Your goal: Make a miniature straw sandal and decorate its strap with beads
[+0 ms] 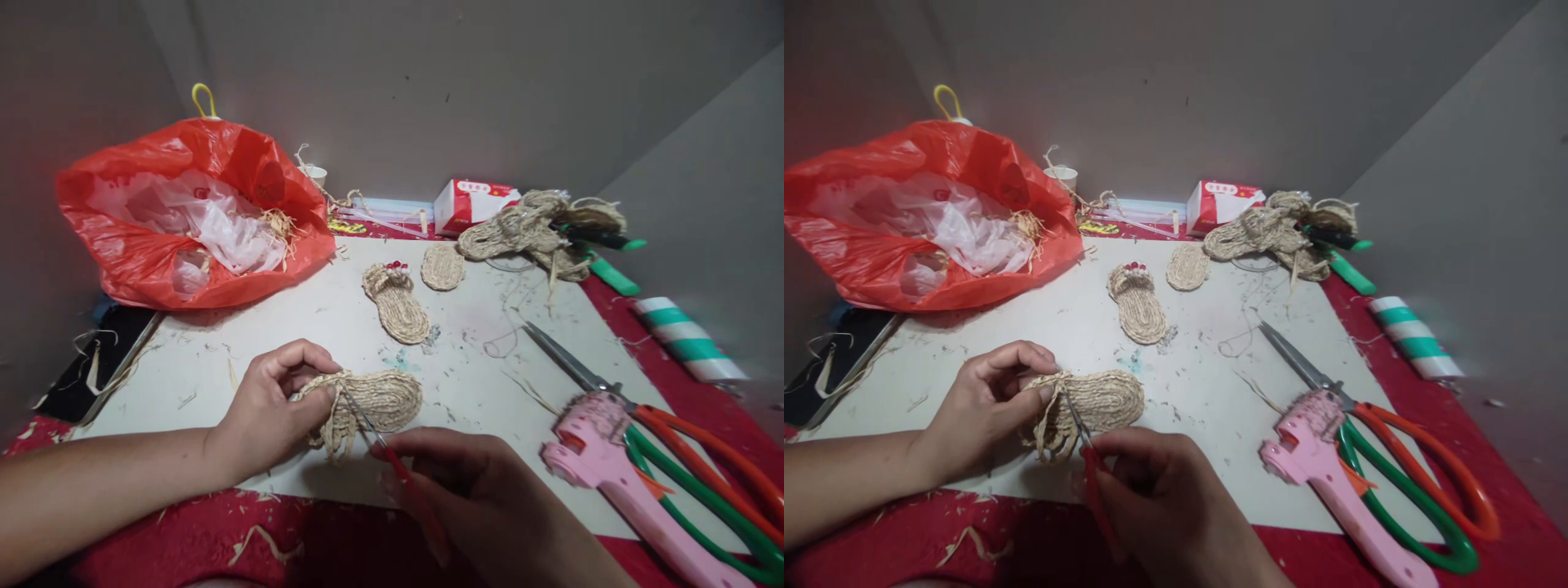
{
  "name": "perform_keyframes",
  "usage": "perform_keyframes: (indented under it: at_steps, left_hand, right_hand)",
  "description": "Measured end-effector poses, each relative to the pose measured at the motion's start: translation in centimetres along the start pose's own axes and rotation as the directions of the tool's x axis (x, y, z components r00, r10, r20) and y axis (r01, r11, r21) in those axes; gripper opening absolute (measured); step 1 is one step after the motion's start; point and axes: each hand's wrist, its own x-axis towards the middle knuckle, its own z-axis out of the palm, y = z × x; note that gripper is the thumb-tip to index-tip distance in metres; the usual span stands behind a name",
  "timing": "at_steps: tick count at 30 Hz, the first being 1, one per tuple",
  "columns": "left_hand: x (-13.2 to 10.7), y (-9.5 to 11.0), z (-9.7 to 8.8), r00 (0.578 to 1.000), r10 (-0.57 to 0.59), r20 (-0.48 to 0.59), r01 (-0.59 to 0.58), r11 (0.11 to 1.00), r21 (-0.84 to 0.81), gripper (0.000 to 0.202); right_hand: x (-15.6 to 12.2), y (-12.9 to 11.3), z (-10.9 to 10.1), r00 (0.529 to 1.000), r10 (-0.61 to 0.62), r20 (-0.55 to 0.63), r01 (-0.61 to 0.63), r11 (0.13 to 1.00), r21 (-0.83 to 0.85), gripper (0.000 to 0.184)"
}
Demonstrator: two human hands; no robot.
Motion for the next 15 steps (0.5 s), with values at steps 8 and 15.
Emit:
perform_keyframes:
  at_steps: [8, 15]
  left_hand:
    - [0.0, 0.5, -0.1, 0.997, 0.08, -0.014, -0.078, 0.989, 0.13, 0.009]
    - [0.0, 0.4, 0.0, 0.997, 0.026, -0.075, -0.014, 0.987, 0.158, 0.008]
  right_hand:
    - [-0.2, 1.6, 0.0, 0.906, -0.422, -0.029, 0.315, 0.718, -0.621, 0.019]
    - [0.3, 4.2, -0.1, 0.629, -0.741, 0.235, 0.313, -0.035, -0.949, 0.035]
